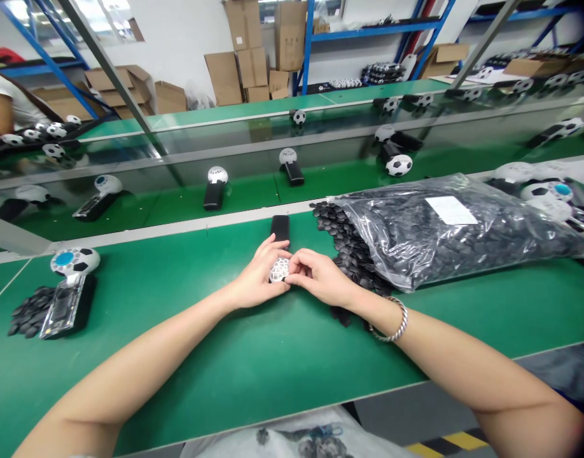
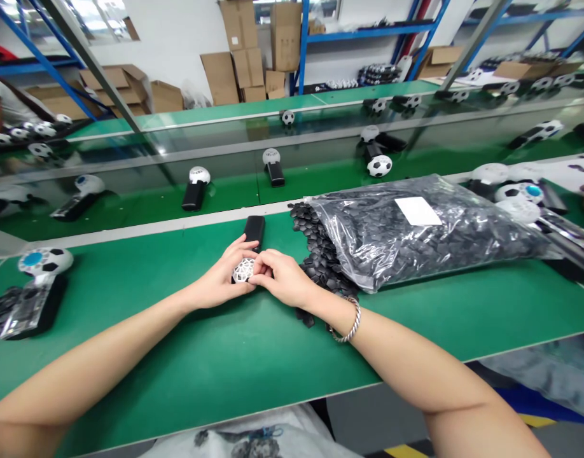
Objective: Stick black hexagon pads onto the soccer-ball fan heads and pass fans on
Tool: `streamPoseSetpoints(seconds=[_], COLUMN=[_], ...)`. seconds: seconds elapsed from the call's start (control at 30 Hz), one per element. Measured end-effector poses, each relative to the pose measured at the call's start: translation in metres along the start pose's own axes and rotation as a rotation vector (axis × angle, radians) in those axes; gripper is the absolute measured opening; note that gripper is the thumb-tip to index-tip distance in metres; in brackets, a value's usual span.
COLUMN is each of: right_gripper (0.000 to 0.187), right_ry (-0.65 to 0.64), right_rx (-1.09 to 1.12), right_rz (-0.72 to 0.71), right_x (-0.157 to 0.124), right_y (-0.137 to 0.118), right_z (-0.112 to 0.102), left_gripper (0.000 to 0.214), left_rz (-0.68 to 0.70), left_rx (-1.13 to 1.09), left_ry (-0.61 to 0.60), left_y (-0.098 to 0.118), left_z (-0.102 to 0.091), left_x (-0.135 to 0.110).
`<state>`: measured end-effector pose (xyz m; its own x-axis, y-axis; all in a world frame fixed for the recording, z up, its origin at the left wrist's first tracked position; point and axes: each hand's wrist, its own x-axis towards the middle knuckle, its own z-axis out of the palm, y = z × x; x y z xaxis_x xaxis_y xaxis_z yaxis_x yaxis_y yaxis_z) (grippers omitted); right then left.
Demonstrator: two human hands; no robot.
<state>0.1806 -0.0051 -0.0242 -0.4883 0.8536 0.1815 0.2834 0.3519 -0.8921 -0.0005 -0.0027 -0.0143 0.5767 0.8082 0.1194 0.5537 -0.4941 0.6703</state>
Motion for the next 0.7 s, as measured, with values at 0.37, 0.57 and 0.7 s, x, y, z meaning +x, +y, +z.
streamPoseSetpoints(seconds=[0.37, 0.57, 0.7], right_gripper=[0.004, 0.009, 0.008], right_ry=[-0.013, -0.119, -0.124], right_rx=[-0.576, -0.692, -0.528], right_rz=[0.263, 0.217, 0.125], right_x=[0.010, 0.008, 0.006], right_y=[0.017, 0.015, 0.005], right_z=[-0.065, -0.059, -0.055], left_gripper=[0.046, 0.057, 0.058], left_rz=[0.045, -0.222, -0.238], left_rx=[0.030, 0.037, -0.010], left_ry=[-0.031, 0.068, 0.053], left_y=[-0.004, 0.000, 0.001], left_z=[-0.004, 0.005, 0.003], left_x=[0.003, -0.001, -0.004])
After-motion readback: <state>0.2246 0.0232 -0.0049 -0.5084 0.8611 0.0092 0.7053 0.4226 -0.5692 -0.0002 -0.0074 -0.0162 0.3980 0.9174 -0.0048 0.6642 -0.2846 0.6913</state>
